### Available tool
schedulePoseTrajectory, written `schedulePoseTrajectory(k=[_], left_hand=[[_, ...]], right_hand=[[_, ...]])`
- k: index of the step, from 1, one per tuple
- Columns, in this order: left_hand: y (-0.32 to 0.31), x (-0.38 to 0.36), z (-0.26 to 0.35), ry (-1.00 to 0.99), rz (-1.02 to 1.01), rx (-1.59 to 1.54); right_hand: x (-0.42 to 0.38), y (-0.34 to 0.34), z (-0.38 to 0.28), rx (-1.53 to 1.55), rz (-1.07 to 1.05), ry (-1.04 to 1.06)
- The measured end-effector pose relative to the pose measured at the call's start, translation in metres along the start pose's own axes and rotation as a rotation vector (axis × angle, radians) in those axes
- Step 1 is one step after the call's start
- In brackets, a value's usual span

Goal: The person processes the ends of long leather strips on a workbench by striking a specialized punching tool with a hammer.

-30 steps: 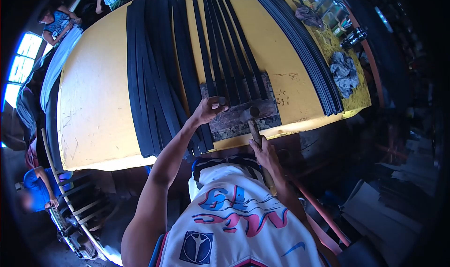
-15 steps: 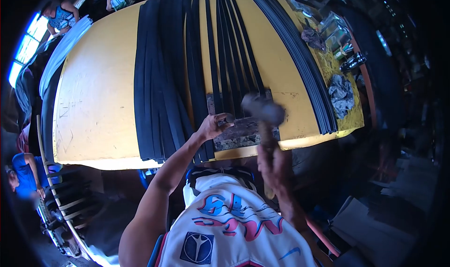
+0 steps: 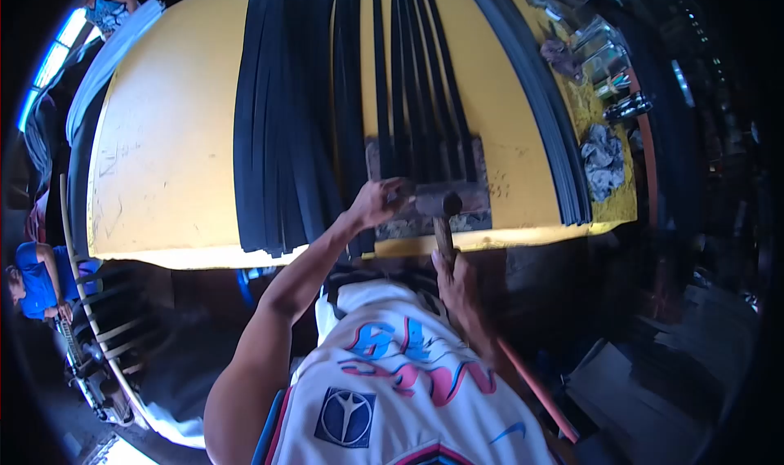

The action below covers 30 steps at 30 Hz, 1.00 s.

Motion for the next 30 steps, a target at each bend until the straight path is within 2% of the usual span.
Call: schedulePoseTrajectory(k=[1,3,5,6,7,9,10,11,13,23,26,28,30], left_hand=[[0.002,0.000,0.007,0.147,-0.081,0.071],[-0.022,0.010,-0.021,0.106,-0.001,-0.271],[-0.020,0.038,-0.012,0.117,-0.073,-0.116],[-0.015,0.050,-0.001,0.086,-0.021,-0.213],[-0.014,0.060,0.000,0.079,-0.028,-0.206],[-0.014,0.072,-0.015,0.202,-0.115,-0.101],[-0.019,0.074,-0.025,0.106,-0.113,-0.110],[-0.021,0.072,-0.029,0.111,-0.126,-0.106],[-0.022,0.074,-0.031,0.109,-0.133,-0.101],[-0.023,0.068,-0.030,0.110,-0.099,-0.090],[-0.024,0.067,-0.028,0.097,-0.087,-0.131],[-0.024,0.067,-0.026,0.093,-0.087,-0.134],[-0.023,0.067,-0.024,0.088,-0.088,-0.137]], right_hand=[[0.014,0.008,0.004,0.020,0.023,0.008],[0.022,0.019,0.022,0.033,0.036,-0.029],[0.039,0.023,0.038,0.061,-0.020,-0.149],[0.043,0.026,0.041,0.073,-0.055,-0.218],[0.048,0.027,0.050,0.082,-0.047,-0.216],[0.060,0.024,0.069,0.016,0.001,-0.090],[0.062,0.022,0.076,0.029,-0.023,-0.121],[0.062,0.020,0.082,0.041,-0.024,-0.129],[0.066,0.026,0.074,0.010,0.035,0.016],[0.060,0.032,0.065,-0.030,-0.055,-0.015],[0.061,0.036,0.065,-0.062,0.061,0.032],[0.062,0.028,0.073,0.039,-0.075,-0.074],[0.063,0.027,0.073,0.040,-0.077,-0.077]])
Point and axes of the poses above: each hand's wrist, its own x-axis towards the middle knuckle, its own y-axis out of the back of the hand, z = x × y, the point moved 8 cm from there along x, towards the middle knuckle, and after that the axes turned 3 degrees about -z, right-handed, at the moved point
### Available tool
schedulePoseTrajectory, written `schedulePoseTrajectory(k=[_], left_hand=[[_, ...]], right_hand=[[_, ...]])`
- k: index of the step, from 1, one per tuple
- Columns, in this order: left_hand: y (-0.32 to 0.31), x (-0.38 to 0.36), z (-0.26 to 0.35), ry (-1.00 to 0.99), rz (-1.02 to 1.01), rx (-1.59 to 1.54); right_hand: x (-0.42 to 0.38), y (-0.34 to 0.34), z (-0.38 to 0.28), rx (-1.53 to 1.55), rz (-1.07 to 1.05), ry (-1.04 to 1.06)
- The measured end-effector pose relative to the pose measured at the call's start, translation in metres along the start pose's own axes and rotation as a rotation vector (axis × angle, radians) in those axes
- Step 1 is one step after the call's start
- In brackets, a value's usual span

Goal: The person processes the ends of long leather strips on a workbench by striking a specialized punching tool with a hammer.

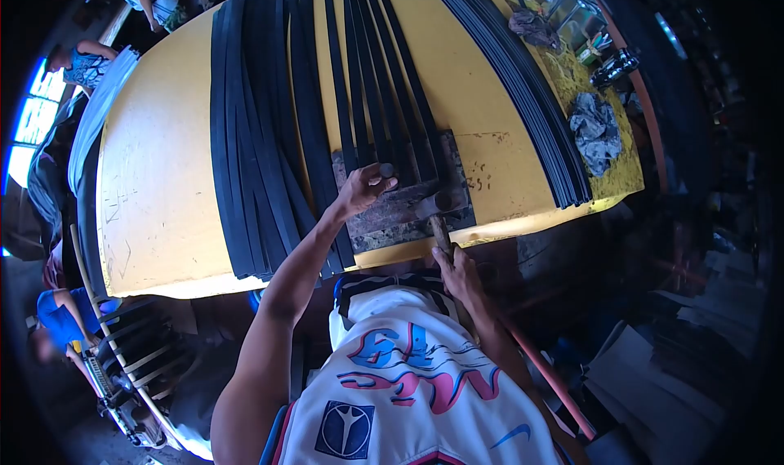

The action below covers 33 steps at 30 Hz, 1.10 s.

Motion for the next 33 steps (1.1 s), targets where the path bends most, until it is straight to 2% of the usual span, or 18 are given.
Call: schedulePoseTrajectory(k=[11,13,15,16,17,18,19,20,21,23,24,26,27,28,30,31,32,33], left_hand=[[-0.003,-0.013,0.012,0.001,-0.012,0.069],[-0.004,-0.014,0.007,0.001,-0.018,0.104],[-0.002,-0.017,0.015,-0.111,0.015,0.124],[-0.002,-0.018,0.006,0.088,-0.092,0.428],[-0.002,-0.015,0.004,0.079,-0.075,0.425],[-0.004,-0.015,0.005,-0.052,-0.009,0.354],[-0.004,-0.019,0.009,-0.178,0.055,0.281],[-0.002,-0.021,0.019,-0.224,0.076,0.276],[0.001,-0.021,0.024,-0.217,0.090,0.268],[-0.001,-0.022,0.021,-0.156,0.046,0.247],[0.000,-0.023,0.021,-0.148,0.058,0.243],[-0.001,-0.022,0.019,-0.145,0.047,0.305],[-0.001,-0.023,0.018,-0.137,0.052,0.306],[-0.006,-0.030,0.026,-0.217,0.075,0.300],[0.017,-0.011,0.042,-0.335,0.135,0.340],[0.016,-0.014,0.036,-0.231,0.085,0.270],[-0.005,-0.027,0.030,-0.108,0.026,0.170],[-0.009,-0.023,0.033,-0.123,0.022,0.177]], right_hand=[[-0.002,0.000,-0.008,-0.067,0.025,0.003],[-0.006,0.004,-0.024,-0.086,0.043,0.053],[-0.022,0.022,-0.069,-0.053,0.077,0.117],[-0.049,0.047,-0.127,-0.008,0.108,0.197],[-0.070,0.069,-0.174,0.035,0.138,0.283],[-0.081,0.084,-0.193,0.067,0.157,0.346],[-0.098,0.100,-0.221,0.186,0.231,0.510],[-0.117,0.114,-0.247,0.287,0.291,0.683],[-0.143,0.129,-0.275,0.479,0.404,0.956],[-0.151,0.131,-0.283,0.743,0.400,1.090],[-0.129,0.110,-0.253,0.530,0.375,0.919],[-0.051,0.048,-0.172,0.081,0.221,0.427],[-0.023,0.016,-0.131,-0.149,0.096,0.099],[-0.025,0.002,-0.099,-0.143,0.087,0.080],[-0.013,0.008,-0.085,-0.123,0.233,0.318],[-0.017,0.012,-0.081,0.028,0.197,0.266],[-0.030,0.011,-0.059,0.028,0.132,0.142],[-0.019,0.016,-0.052,0.029,0.084,0.078]])
Point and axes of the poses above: each hand's wrist, its own x-axis towards the middle knuckle, its own y-axis out of the back of the hand, z = x × y, the point moved 8 cm from there along x, towards the middle knuckle, and after that the axes turned 3 degrees about -z, right-handed, at the moved point
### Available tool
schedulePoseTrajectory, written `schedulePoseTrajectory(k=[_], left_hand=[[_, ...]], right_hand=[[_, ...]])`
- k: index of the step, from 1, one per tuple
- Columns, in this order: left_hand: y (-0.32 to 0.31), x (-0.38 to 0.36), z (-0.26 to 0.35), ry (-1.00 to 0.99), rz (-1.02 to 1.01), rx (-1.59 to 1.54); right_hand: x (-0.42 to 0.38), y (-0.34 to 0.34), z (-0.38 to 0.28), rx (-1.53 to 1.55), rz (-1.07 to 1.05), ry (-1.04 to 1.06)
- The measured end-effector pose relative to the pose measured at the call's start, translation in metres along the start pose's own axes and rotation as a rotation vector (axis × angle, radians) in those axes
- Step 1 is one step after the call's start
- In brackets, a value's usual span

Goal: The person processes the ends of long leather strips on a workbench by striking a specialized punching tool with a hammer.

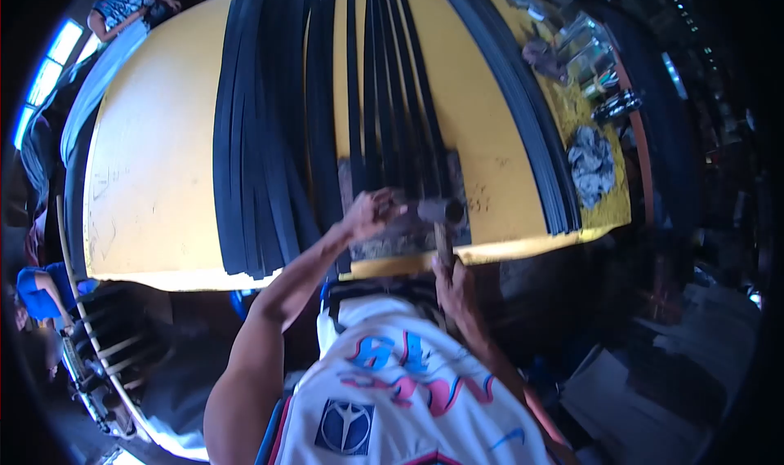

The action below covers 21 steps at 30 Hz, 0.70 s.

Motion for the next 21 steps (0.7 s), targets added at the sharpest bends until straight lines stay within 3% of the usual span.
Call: schedulePoseTrajectory(k=[2,3,4,6,7,11,21], left_hand=[[-0.009,0.006,-0.010,0.253,-0.056,-0.241],[-0.016,0.004,-0.013,0.346,-0.074,-0.308],[-0.019,0.017,-0.017,0.343,-0.082,-0.301],[-0.013,0.037,-0.013,0.039,0.084,-0.318],[-0.017,0.039,-0.029,0.140,0.019,-0.241],[-0.019,0.040,-0.028,0.143,0.012,-0.244],[-0.020,0.042,-0.027,0.121,0.009,-0.197]], right_hand=[[0.005,0.014,0.001,0.024,0.062,0.034],[0.006,0.013,0.015,0.018,0.003,-0.079],[0.011,0.015,0.019,0.010,-0.045,-0.168],[0.018,0.009,0.044,0.039,-0.071,-0.210],[0.023,0.007,0.054,-0.011,-0.041,-0.160],[0.034,0.004,0.069,-0.091,0.045,-0.012],[0.031,0.009,0.065,-0.058,-0.039,-0.100]])
Point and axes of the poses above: each hand's wrist, its own x-axis towards the middle knuckle, its own y-axis out of the back of the hand, z = x × y, the point moved 8 cm from there along x, towards the middle knuckle, and after that the axes turned 3 degrees about -z, right-handed, at the moved point
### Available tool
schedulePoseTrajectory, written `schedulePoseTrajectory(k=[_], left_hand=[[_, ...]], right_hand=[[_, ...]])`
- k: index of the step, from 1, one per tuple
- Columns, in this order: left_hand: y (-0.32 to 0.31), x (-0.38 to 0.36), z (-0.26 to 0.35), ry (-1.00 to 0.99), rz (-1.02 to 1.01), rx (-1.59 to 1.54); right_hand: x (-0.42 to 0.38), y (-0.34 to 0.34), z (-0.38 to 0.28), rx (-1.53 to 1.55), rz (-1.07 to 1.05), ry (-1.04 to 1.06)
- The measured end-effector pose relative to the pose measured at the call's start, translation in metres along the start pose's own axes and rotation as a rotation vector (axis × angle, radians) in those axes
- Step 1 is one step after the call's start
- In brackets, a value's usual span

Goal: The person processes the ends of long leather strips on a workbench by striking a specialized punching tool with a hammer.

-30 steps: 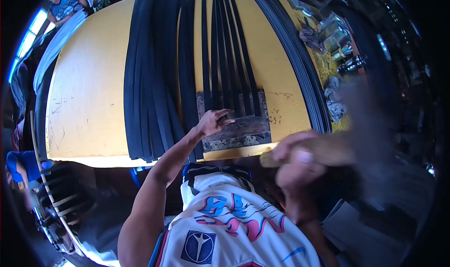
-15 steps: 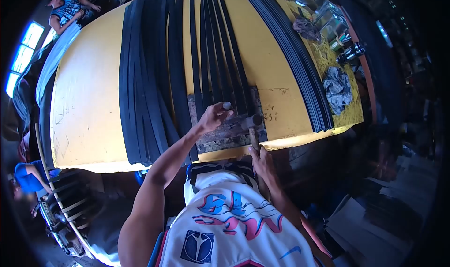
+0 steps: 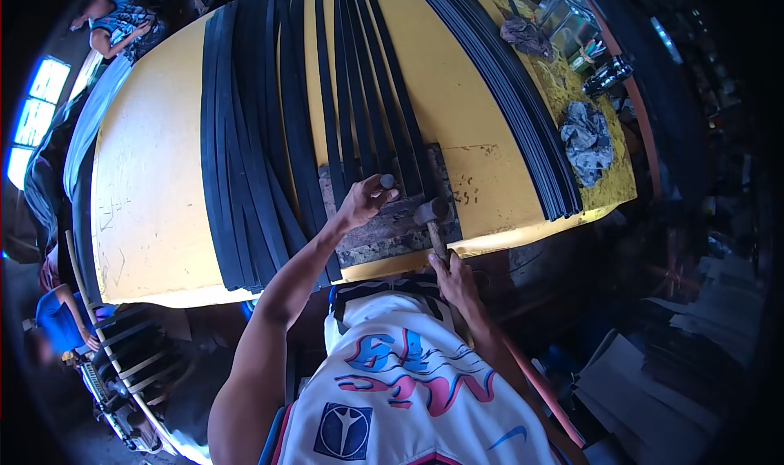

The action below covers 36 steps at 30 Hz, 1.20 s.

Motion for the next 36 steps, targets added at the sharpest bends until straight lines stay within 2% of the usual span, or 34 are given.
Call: schedulePoseTrajectory(k=[2,8,13,15,17,18,19,20,21,23,24,25,28,29,30,31,32,33,34,35,36], left_hand=[[-0.001,-0.001,0.002,0.003,0.001,-0.006],[-0.001,-0.004,0.007,-0.014,0.012,0.014],[-0.004,-0.009,0.011,0.032,-0.025,0.081],[-0.005,-0.012,0.015,-0.021,-0.013,0.087],[-0.005,-0.015,0.020,-0.071,0.005,0.092],[-0.005,-0.018,0.026,-0.122,0.029,0.124],[-0.002,-0.018,0.033,-0.172,0.052,0.159],[-0.001,-0.020,0.035,-0.084,0.011,0.243],[-0.003,-0.023,0.029,-0.079,0.018,0.239],[-0.004,-0.021,0.025,-0.149,0.043,0.225],[-0.005,-0.023,0.022,-0.144,0.049,0.220],[-0.004,-0.023,0.026,-0.175,0.053,0.236],[0.002,-0.024,0.027,-0.161,0.055,0.204],[-0.001,-0.027,0.026,-0.118,0.033,0.152],[-0.002,-0.025,0.032,-0.030,-0.035,0.172],[-0.002,-0.029,0.037,-0.240,0.038,0.306],[0.008,-0.021,0.037,-0.159,0.015,0.231],[-0.007,-0.028,0.039,-0.049,-0.012,0.117],[-0.011,-0.027,0.029,-0.009,0.031,0.169],[-0.013,-0.022,0.015,-0.061,0.072,0.029],[-0.015,-0.012,0.016,0.043,0.060,-0.146]], right_hand=[[0.003,0.000,0.000,-0.027,0.059,0.095],[0.004,-0.005,0.007,-0.014,-0.013,0.016],[-0.004,-0.001,-0.006,-0.026,-0.014,0.050],[-0.007,0.004,-0.017,-0.050,-0.005,0.039],[-0.032,0.033,-0.073,0.118,0.081,0.226],[-0.062,0.065,-0.130,0.116,0.111,0.259],[-0.073,0.080,-0.148,0.212,0.115,0.320],[-0.087,0.097,-0.165,0.275,0.160,0.412],[-0.114,0.121,-0.206,0.378,0.241,0.688],[-0.152,0.146,-0.253,0.540,0.338,0.957],[-0.149,0.143,-0.249,0.534,0.330,0.955],[-0.139,0.129,-0.240,0.340,0.313,0.920],[-0.053,0.037,-0.151,-0.114,0.071,0.238],[-0.017,0.004,-0.097,-0.309,0.008,0.075],[-0.031,0.002,-0.086,-0.186,0.112,0.220],[-0.028,0.014,-0.094,-0.061,0.238,0.417],[-0.033,0.018,-0.091,0.050,0.087,0.258],[-0.041,0.023,-0.078,-0.005,-0.040,0.010],[-0.046,0.023,-0.058,0.036,0.079,0.123],[-0.034,0.029,-0.047,0.081,0.214,0.272],[-0.029,0.031,-0.033,0.161,0.162,0.185]])
Point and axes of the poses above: each hand's wrist, its own x-axis towards the middle knuckle, its own y-axis out of the back of the hand, z = x × y, the point moved 8 cm from there along x, towards the middle knuckle, and after that the axes turned 3 degrees about -z, right-handed, at the moved point
